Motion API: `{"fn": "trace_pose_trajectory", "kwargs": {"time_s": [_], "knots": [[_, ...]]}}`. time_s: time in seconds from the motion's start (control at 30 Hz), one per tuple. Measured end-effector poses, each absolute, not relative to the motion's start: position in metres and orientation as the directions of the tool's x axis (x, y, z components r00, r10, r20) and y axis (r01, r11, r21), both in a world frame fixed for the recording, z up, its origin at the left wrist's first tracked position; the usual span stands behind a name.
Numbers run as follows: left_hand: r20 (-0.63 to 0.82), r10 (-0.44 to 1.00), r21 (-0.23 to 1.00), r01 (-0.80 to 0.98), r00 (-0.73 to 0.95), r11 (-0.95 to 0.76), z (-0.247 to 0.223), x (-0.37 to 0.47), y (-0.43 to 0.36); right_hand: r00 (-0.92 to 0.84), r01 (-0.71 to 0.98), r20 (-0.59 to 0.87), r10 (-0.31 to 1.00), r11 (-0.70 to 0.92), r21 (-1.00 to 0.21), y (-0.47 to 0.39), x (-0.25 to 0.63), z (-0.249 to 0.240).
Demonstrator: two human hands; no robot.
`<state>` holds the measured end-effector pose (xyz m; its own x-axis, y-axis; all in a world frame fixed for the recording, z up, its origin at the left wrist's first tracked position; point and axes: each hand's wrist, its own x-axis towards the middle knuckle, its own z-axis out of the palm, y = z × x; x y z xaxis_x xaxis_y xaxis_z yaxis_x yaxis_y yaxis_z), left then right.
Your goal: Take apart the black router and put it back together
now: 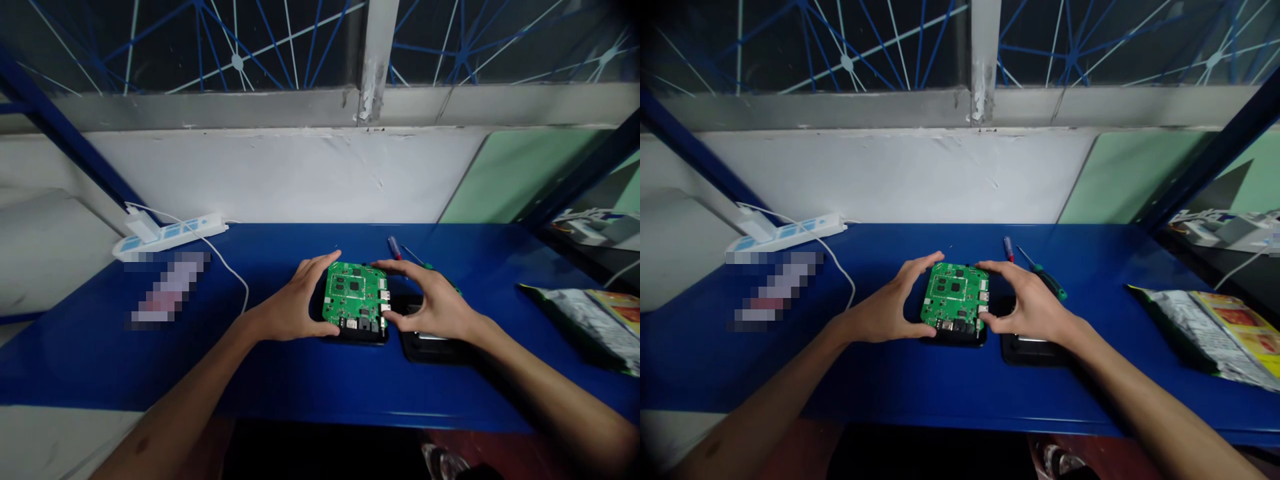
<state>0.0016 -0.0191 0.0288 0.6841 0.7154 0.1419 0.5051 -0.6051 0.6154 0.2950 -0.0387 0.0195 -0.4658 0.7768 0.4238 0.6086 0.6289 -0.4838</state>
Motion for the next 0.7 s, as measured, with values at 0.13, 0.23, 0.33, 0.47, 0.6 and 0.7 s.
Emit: {"fn": "trace_pose_trajectory", "kwargs": {"time_s": [0.13, 0.23, 0.33, 0.47, 0.6, 0.7], "knots": [[0.189, 0.676, 0.556, 0.49, 0.713, -0.672, 0.025, 0.002, -0.017, -0.494, 0.585, 0.446, 0.747, 0.665, -0.465, -0.039, 0.295, 0.019], [0.269, 0.655, 0.487, 0.487, 0.706, -0.725, 0.022, 0.003, -0.016, -0.527, 0.535, 0.49, 0.695, 0.719, -0.444, -0.039, 0.295, 0.02], [0.359, 0.624, 0.434, 0.467, 0.695, -0.77, 0.021, 0.004, -0.014, -0.576, 0.515, 0.494, 0.652, 0.758, -0.4, -0.041, 0.294, 0.021], [0.419, 0.609, 0.4, 0.466, 0.673, -0.789, 0.021, 0.003, -0.013, -0.588, 0.6, 0.446, 0.675, 0.734, -0.319, -0.046, 0.289, 0.02], [0.449, 0.586, 0.373, 0.455, 0.674, -0.809, 0.021, 0.004, -0.013, -0.583, 0.644, 0.444, 0.681, 0.72, -0.26, -0.048, 0.284, 0.019], [0.441, 0.601, 0.375, 0.472, 0.666, -0.798, 0.021, 0.005, -0.013, -0.572, 0.647, 0.449, 0.687, 0.714, -0.268, -0.048, 0.283, 0.019]]}}
